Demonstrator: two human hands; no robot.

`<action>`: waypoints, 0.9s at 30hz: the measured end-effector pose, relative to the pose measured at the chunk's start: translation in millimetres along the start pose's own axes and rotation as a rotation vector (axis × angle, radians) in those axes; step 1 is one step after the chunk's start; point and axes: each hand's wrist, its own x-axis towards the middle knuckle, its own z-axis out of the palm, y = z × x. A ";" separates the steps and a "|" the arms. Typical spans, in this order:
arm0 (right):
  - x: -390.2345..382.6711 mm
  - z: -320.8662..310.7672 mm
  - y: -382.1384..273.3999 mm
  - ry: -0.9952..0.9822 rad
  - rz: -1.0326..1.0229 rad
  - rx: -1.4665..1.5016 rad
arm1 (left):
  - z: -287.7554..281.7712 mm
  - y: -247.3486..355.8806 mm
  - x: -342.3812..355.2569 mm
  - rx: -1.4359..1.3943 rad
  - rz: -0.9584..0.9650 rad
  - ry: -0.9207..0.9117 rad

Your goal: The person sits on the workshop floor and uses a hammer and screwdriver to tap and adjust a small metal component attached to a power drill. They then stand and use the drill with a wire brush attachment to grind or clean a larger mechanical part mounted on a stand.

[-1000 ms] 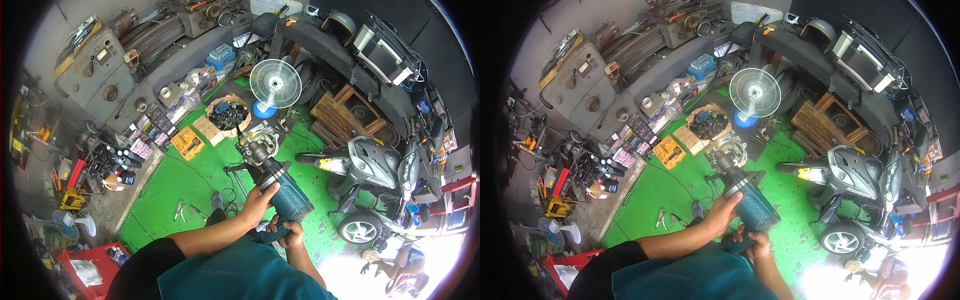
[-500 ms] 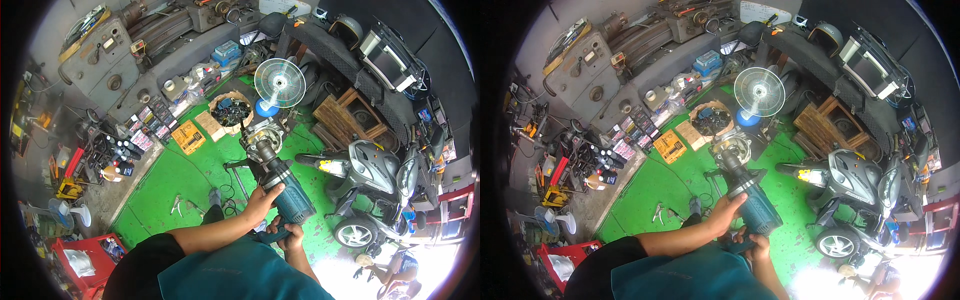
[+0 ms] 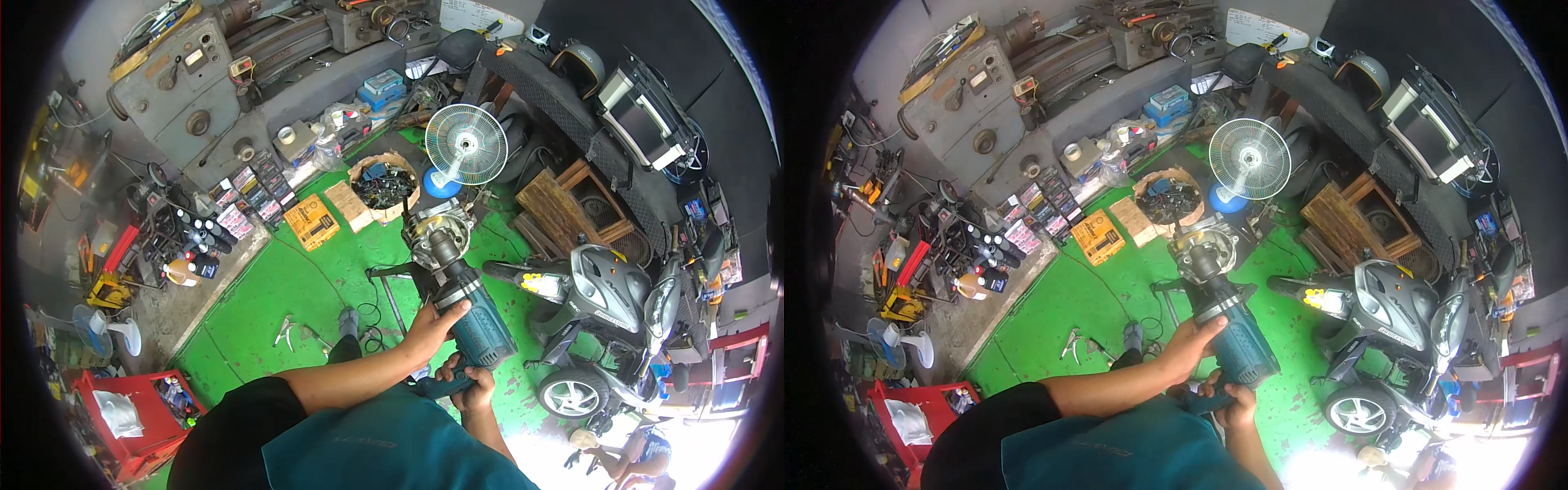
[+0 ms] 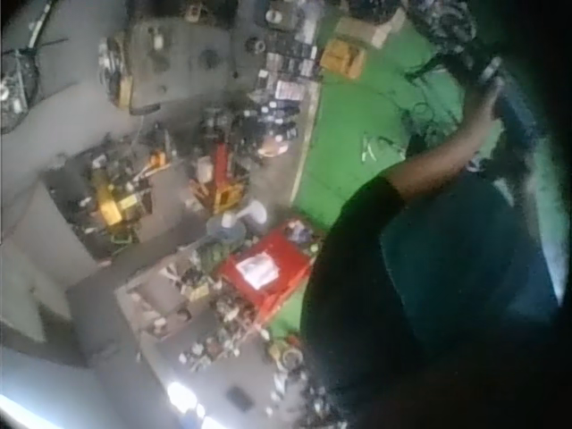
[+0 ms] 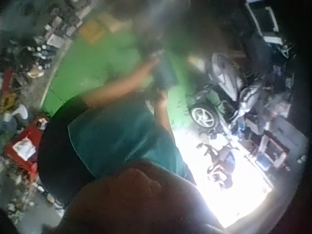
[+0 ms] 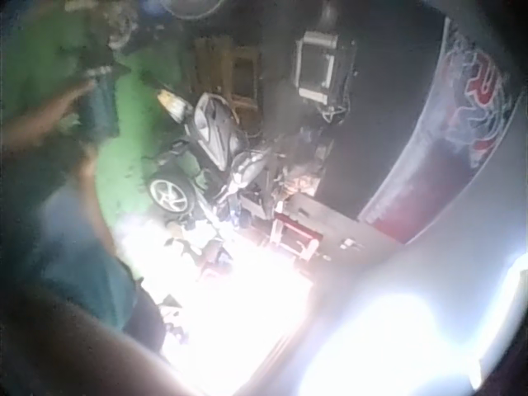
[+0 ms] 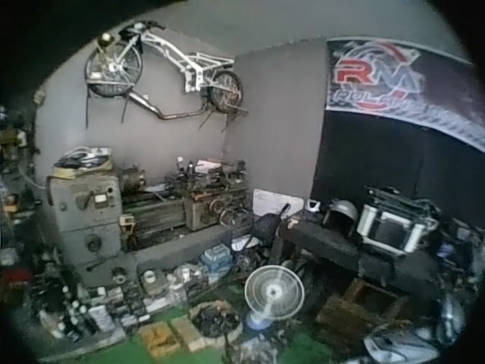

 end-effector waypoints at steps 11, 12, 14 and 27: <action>11.6 6.2 -10.9 -0.021 -0.082 -0.036 | 10.4 13.3 13.4 0.020 0.024 -0.075; 12.0 10.2 -12.9 -0.009 -0.091 -0.025 | 11.2 11.7 16.9 0.035 0.032 -0.093; 12.9 16.8 -16.6 0.017 -0.115 -0.002 | 18.4 11.7 19.4 0.065 0.034 -0.045; 18.9 2.4 -5.3 0.001 -0.052 -0.003 | 10.9 15.2 14.9 0.010 0.019 -0.008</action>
